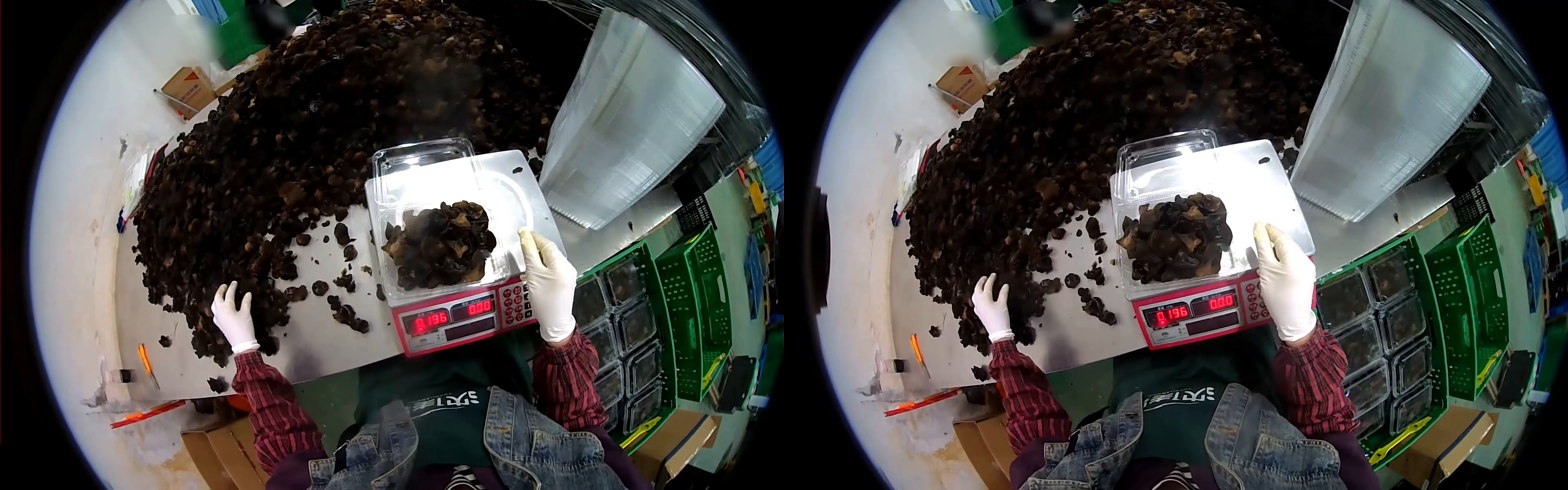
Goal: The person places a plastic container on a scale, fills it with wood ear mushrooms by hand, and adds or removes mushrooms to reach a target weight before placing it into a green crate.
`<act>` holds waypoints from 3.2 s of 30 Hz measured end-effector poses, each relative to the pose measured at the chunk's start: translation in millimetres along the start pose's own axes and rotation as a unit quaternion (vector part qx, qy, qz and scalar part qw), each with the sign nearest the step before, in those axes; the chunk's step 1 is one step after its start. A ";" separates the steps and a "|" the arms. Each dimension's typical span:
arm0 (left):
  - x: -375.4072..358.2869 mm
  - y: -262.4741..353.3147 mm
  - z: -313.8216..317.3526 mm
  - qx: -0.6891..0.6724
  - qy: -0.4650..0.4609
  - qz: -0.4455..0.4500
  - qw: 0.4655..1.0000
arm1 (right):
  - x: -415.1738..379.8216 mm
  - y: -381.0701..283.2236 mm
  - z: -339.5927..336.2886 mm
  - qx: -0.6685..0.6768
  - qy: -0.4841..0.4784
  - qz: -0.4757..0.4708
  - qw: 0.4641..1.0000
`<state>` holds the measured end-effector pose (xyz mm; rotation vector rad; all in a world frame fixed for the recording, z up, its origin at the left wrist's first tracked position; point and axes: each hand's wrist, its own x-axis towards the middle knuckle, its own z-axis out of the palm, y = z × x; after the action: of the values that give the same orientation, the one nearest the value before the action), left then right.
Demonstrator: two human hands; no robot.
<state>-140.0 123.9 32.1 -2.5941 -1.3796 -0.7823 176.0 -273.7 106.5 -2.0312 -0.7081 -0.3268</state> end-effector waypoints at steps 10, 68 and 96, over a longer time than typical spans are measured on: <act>6.4 229.8 -65.8 -0.394 -0.059 0.243 0.885 | -4.3 -5.8 10.2 0.044 0.040 0.063 0.996; 78.3 273.2 4.0 -0.594 -0.359 -0.026 0.720 | -15.5 -10.8 17.7 0.123 -0.169 0.245 0.947; -77.4 273.6 -65.3 -0.668 -0.310 0.034 0.676 | -52.7 7.9 -177.6 0.278 0.041 0.340 0.898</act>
<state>17.4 -114.5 91.1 -4.3505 -0.7483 -1.2967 147.1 -445.5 170.1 -1.5704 0.0089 0.1880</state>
